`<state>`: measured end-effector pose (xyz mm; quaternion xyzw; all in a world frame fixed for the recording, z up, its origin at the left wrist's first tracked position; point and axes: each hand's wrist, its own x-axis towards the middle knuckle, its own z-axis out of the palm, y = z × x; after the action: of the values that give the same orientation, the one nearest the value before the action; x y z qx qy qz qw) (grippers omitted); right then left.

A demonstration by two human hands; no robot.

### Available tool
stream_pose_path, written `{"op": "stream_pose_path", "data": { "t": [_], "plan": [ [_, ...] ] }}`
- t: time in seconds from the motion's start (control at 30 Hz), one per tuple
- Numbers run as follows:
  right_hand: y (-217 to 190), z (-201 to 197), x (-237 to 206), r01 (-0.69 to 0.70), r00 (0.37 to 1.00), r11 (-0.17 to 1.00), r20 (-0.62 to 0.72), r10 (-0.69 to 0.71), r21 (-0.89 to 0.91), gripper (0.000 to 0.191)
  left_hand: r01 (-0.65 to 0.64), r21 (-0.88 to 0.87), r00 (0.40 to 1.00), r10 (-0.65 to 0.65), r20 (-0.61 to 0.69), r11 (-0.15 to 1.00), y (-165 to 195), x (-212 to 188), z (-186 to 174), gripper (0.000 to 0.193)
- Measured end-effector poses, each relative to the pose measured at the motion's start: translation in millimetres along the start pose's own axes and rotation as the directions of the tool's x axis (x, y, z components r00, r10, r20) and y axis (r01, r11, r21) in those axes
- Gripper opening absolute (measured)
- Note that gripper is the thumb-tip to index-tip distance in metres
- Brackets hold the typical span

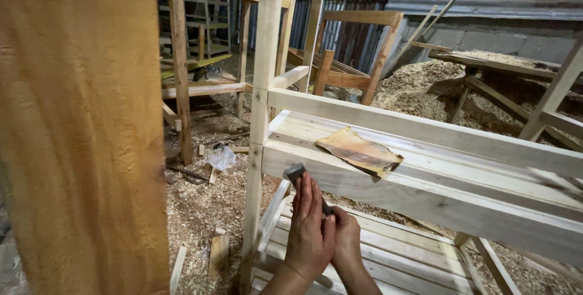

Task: The person smooths the edges and surfaces of a wooden shelf unit using a chisel and sandpaper. They alternate between scraping with the chisel and rubbing with sandpaper on multiple slats and frame edges.

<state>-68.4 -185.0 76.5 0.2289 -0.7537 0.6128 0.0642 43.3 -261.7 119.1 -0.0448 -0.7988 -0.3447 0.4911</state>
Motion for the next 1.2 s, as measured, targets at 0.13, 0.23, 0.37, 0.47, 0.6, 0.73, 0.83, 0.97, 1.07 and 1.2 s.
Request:
{"op": "stream_pose_path", "data": {
  "t": [0.13, 0.23, 0.37, 0.47, 0.6, 0.73, 0.83, 0.97, 1.07, 1.2],
  "plan": [
    [-5, 8, 4, 0.023, 0.999, 0.98, -0.03, -0.029, -0.199, 0.023, -0.006, 0.034, 0.999, 0.008, -0.045, 0.999, -8, 5, -5, 0.072],
    [-13, 18, 13, 0.086, 0.996, 0.996, 0.001, -0.086, 0.025, 0.022, 0.008, 0.048, 0.998, -0.005, -0.07, 0.999, -15, 16, -11, 0.075],
    [-16, 24, 7, 0.096, 0.995, 0.987, -0.025, -0.099, -0.127, 0.023, 0.008, 0.051, 0.998, -0.005, -0.062, 0.999, -13, 12, -15, 0.075],
    [-17, 27, 6, -0.02, 0.999, 0.998, -0.029, 0.018, -0.053, 0.022, 0.044, 0.053, 0.998, -0.041, -0.053, 0.998, -13, 12, -16, 0.076],
    [-22, 29, 9, 0.067, 0.998, 0.998, -0.006, -0.067, -0.013, 0.019, 0.022, 0.028, 0.991, -0.018, -0.133, 0.999, -16, 18, -16, 0.074],
    [-25, 29, 7, 0.047, 0.999, 0.997, -0.003, -0.047, -0.055, 0.018, 0.039, 0.005, 0.99, -0.038, -0.134, 0.999, -15, 15, -15, 0.075],
    [-22, 31, 7, 0.0, 1.0, 1.0, -0.02, 0.0, 0.008, 0.015, 0.047, -0.007, 0.992, -0.047, -0.119, 0.999, -16, 14, -16, 0.075],
    [-12, 36, 18, 0.149, 0.988, 0.98, -0.012, -0.152, -0.13, 0.015, 0.013, 0.026, 0.985, -0.008, -0.17, 1.0, -20, 23, -16, 0.076],
    [-1, 39, 21, 0.028, 1.0, 0.992, 0.008, -0.03, 0.126, 0.02, 0.02, 0.048, 0.987, -0.012, -0.163, 0.999, -17, 21, -15, 0.077],
    [5, 40, 25, 0.036, 0.999, 0.991, 0.007, -0.038, 0.125, 0.023, 0.007, 0.042, 0.989, -0.001, -0.146, 0.999, -14, 19, -18, 0.077]
  ]
}}
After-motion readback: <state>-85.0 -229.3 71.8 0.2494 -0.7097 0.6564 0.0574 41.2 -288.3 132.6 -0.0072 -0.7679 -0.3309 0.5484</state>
